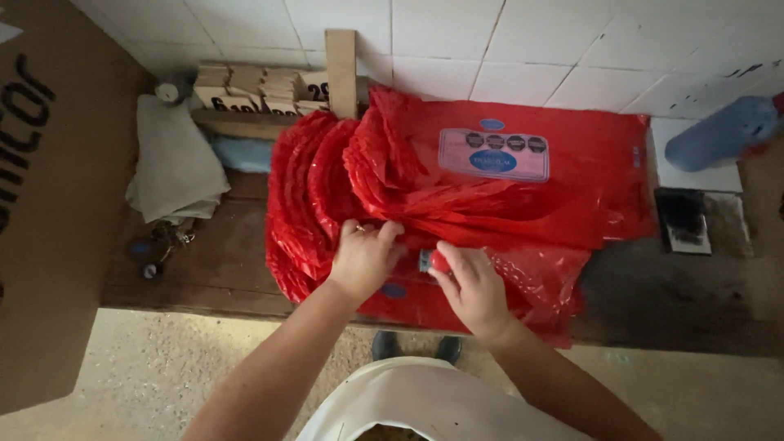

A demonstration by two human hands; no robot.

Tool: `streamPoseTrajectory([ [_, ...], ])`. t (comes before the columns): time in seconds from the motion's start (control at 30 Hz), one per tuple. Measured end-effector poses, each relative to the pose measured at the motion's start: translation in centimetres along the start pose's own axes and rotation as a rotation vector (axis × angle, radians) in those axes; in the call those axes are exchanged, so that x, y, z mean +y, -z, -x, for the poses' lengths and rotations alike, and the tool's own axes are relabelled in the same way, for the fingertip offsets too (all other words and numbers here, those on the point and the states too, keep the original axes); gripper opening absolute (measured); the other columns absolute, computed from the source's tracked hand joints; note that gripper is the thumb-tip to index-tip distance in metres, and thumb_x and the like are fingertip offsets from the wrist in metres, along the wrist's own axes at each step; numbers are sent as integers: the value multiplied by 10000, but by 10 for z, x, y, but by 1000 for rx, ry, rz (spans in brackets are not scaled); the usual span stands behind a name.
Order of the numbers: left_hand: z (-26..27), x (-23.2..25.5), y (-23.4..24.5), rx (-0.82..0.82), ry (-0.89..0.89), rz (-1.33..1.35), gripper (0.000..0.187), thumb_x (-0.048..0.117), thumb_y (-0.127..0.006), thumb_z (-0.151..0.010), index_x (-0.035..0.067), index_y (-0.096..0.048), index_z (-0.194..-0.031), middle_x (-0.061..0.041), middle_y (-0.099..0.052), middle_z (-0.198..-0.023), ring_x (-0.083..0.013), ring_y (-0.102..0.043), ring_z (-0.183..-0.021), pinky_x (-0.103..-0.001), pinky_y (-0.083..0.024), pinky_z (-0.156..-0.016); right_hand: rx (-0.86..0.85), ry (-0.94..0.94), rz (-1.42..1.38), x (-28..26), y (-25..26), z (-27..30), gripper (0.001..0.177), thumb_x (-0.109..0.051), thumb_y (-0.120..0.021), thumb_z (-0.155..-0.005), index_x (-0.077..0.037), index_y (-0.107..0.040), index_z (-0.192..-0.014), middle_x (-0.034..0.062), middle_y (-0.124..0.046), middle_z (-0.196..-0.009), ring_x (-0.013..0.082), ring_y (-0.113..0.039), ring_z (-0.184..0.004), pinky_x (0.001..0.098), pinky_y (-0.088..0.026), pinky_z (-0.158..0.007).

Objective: Using a manual hand stamp to mark a stack of red plastic bags on a workbench.

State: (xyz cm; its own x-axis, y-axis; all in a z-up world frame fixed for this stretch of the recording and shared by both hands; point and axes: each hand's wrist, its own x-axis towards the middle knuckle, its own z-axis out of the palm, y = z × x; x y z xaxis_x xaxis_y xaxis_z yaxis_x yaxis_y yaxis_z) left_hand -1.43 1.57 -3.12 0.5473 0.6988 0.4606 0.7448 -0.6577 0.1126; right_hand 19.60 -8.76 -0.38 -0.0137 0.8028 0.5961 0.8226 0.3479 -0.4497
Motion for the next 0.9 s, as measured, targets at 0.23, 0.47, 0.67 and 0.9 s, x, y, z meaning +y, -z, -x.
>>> streamPoseTrajectory([
  [0.23,13,-14,18,-392,-184,125,511,443,-851,-673,257,-680,-1117,10,-655,-1180,-213,-567,-1149,-443,-339,-1023,-103,-424,-464,-14,38,-54,527,-83,-787,-877,-122,-654,-1385,184,-739,-1154,300,-720,-1060,403,-606,-899],
  [0.47,29,-28,-37,-188,-203,246,301,475,-843,-679,279,-760,-890,53,-642,-1012,-183,-577,-960,-422,-374,-928,200,-770,-371,-44,110,-39,482,-54,-696,-979,-56,-578,-1447,249,-655,-1206,337,-657,-1075,448,-580,-928],
  [0.67,22,-29,-32,-51,-212,290,106,333,-704,-828,250,-693,-763,39,-622,-844,-215,-571,-813,-413,-362,-830,16,-918,-87,-48,97,13,507,-203,-682,-920,-110,-623,-1415,162,-667,-1266,284,-667,-1075,399,-547,-898],
  [0.9,14,-27,-22,114,-224,225,130,158,-691,-884,188,-621,-778,-18,-616,-703,-269,-581,-693,-435,-408,-799,-491,-978,119,-94,43,0,424,-390,-603,-958,-166,-664,-1313,22,-694,-1325,194,-645,-1212,369,-511,-1061],
])
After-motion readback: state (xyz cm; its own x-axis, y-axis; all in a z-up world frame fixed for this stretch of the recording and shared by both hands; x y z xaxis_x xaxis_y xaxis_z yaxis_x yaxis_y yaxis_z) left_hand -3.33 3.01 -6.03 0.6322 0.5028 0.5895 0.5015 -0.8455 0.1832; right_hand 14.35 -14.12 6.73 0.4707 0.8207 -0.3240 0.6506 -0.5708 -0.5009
